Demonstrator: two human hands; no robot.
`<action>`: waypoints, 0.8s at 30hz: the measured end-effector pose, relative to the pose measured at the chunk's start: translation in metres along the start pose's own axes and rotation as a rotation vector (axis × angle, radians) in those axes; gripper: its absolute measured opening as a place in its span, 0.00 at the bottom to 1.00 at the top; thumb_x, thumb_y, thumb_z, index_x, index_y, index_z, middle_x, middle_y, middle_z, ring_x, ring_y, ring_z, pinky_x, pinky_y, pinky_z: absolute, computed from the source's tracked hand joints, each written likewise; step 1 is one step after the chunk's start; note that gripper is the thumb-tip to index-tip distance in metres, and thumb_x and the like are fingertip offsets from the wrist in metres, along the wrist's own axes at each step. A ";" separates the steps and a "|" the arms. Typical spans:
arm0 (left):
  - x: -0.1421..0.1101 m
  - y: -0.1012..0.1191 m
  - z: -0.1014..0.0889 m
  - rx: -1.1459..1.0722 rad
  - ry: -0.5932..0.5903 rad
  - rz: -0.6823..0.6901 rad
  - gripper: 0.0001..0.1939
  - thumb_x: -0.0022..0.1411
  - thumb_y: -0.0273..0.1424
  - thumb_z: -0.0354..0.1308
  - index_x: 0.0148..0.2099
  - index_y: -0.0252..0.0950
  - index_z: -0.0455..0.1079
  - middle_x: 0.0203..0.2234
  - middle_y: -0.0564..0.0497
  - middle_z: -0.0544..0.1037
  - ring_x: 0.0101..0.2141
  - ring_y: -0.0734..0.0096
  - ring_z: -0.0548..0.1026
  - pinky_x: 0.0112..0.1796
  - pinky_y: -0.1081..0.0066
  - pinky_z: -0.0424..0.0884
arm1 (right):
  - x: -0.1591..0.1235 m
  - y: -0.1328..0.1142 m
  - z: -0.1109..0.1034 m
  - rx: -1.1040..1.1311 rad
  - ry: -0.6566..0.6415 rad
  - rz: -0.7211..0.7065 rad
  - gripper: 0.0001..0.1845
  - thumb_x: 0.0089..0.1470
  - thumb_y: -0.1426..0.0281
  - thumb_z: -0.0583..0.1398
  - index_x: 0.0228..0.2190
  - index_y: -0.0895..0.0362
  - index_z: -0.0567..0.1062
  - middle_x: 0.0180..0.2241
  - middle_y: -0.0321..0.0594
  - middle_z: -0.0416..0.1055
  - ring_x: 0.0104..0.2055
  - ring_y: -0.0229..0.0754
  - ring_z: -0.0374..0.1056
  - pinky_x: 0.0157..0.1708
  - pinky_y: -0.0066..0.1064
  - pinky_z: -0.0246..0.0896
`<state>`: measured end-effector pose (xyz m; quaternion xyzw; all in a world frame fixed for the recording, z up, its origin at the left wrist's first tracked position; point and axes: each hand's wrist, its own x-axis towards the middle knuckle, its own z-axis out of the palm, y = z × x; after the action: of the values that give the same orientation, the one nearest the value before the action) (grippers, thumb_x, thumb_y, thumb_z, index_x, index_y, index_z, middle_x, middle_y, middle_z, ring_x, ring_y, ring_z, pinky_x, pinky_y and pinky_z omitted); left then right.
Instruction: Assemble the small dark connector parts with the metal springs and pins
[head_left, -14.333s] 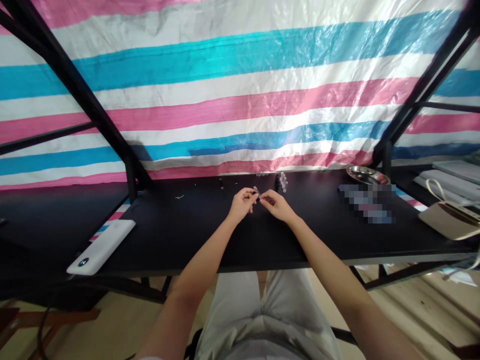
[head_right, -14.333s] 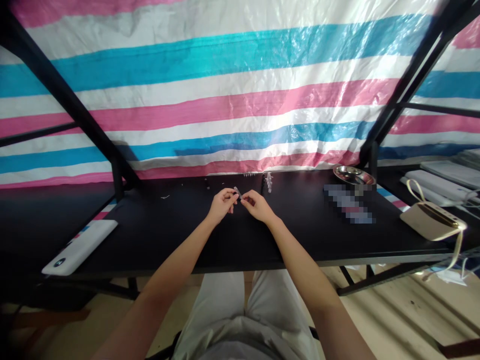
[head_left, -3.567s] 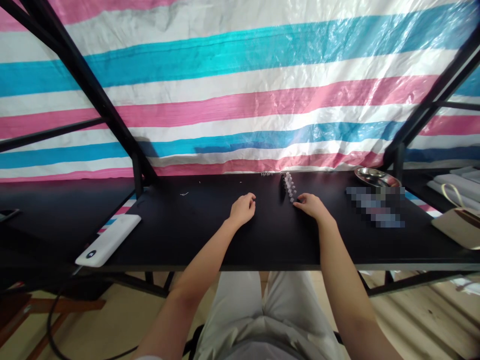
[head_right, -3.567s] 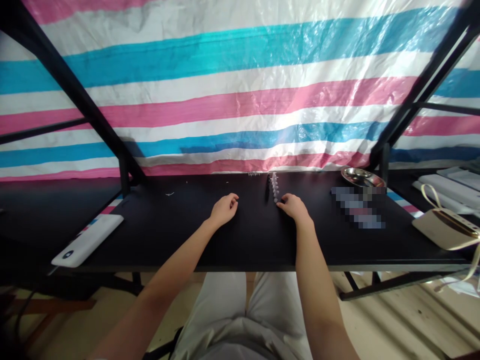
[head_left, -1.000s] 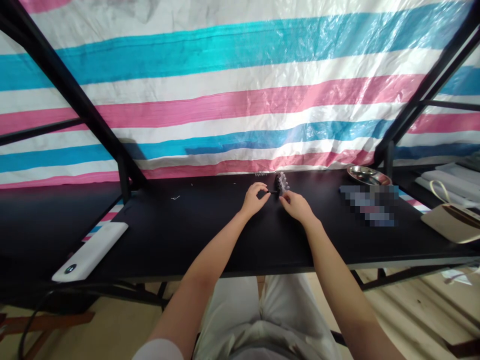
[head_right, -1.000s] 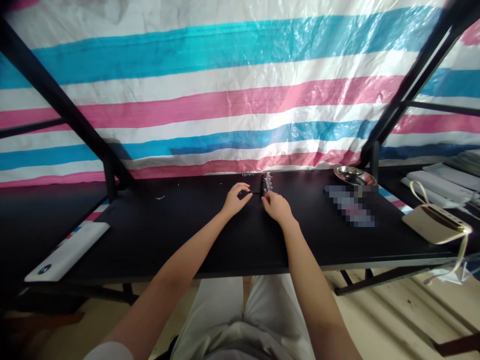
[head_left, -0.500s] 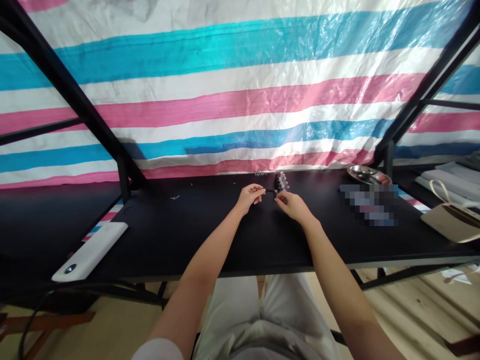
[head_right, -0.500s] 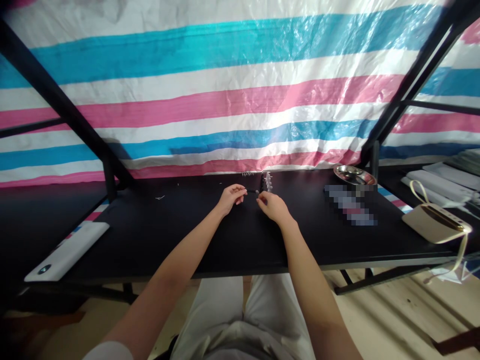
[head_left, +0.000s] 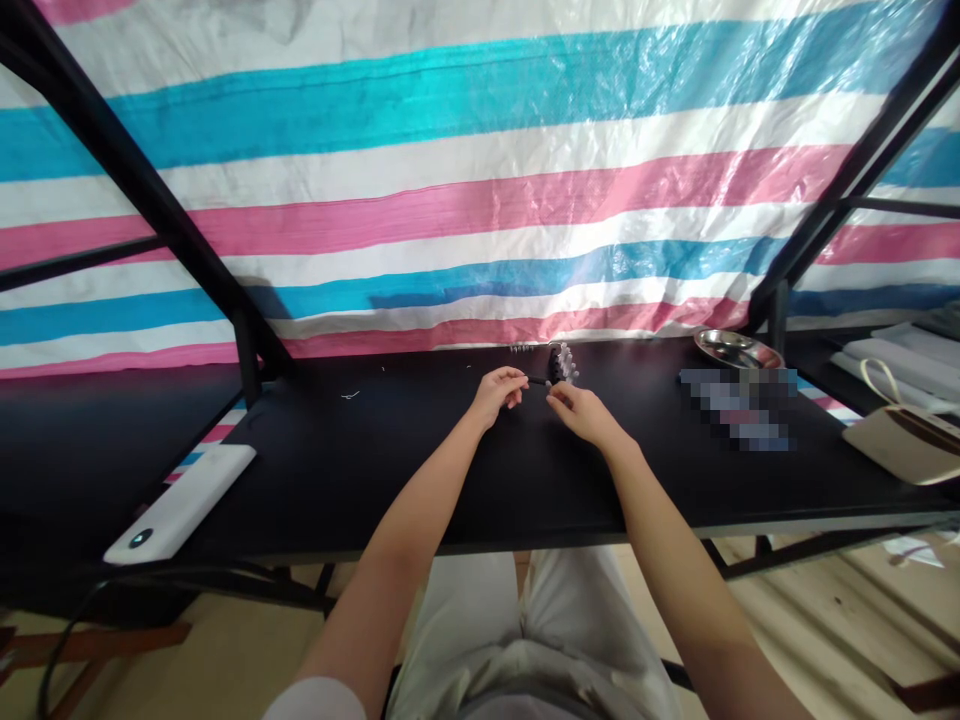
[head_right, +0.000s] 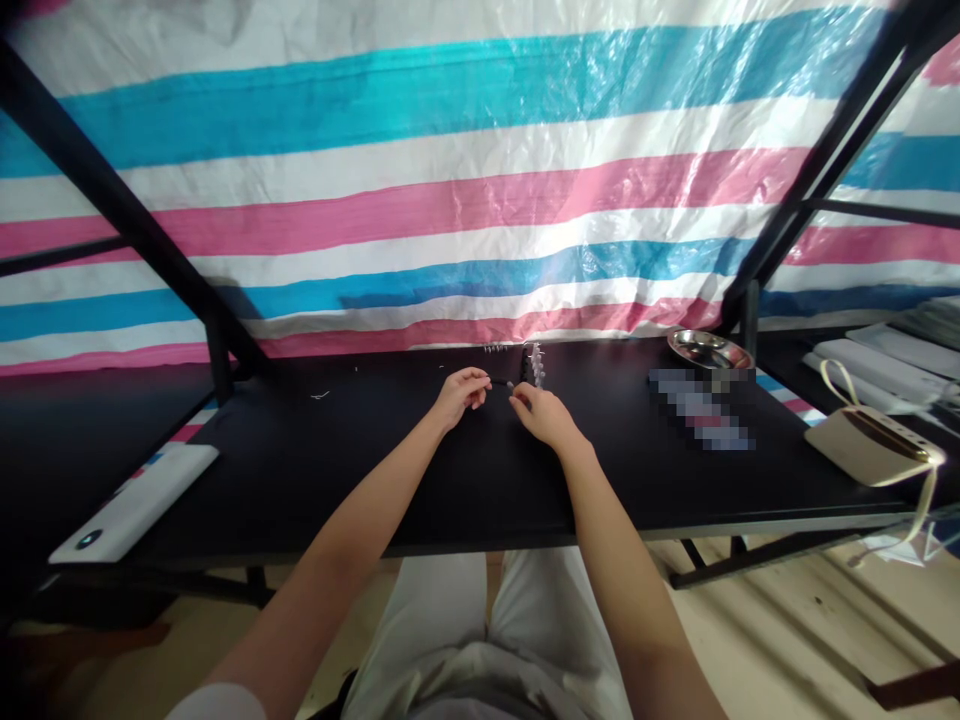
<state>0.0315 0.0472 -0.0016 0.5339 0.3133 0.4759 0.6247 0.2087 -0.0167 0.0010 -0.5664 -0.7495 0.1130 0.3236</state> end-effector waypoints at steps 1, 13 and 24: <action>0.000 0.001 0.000 -0.002 0.000 -0.004 0.12 0.45 0.32 0.62 0.31 0.31 0.66 0.22 0.53 0.72 0.16 0.82 0.66 0.15 0.79 0.55 | 0.000 0.001 0.000 0.006 0.003 -0.005 0.11 0.53 0.64 0.53 0.33 0.55 0.72 0.27 0.37 0.71 0.25 0.37 0.64 0.29 0.27 0.56; 0.000 0.002 0.000 -0.040 0.008 0.035 0.12 0.45 0.32 0.61 0.31 0.33 0.63 0.19 0.55 0.71 0.15 0.82 0.65 0.15 0.80 0.55 | 0.000 0.000 0.004 -0.006 0.059 0.001 0.16 0.53 0.62 0.53 0.40 0.53 0.76 0.26 0.38 0.73 0.24 0.37 0.65 0.28 0.28 0.58; 0.002 0.000 -0.001 -0.032 0.037 0.043 0.14 0.44 0.33 0.61 0.32 0.33 0.63 0.18 0.56 0.71 0.14 0.82 0.64 0.15 0.79 0.54 | 0.003 0.000 0.016 -0.011 0.133 0.002 0.18 0.54 0.63 0.53 0.43 0.55 0.75 0.25 0.39 0.67 0.26 0.38 0.64 0.30 0.30 0.60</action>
<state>0.0312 0.0496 -0.0015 0.5216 0.3055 0.5041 0.6168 0.1985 -0.0109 -0.0105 -0.5752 -0.7262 0.0714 0.3697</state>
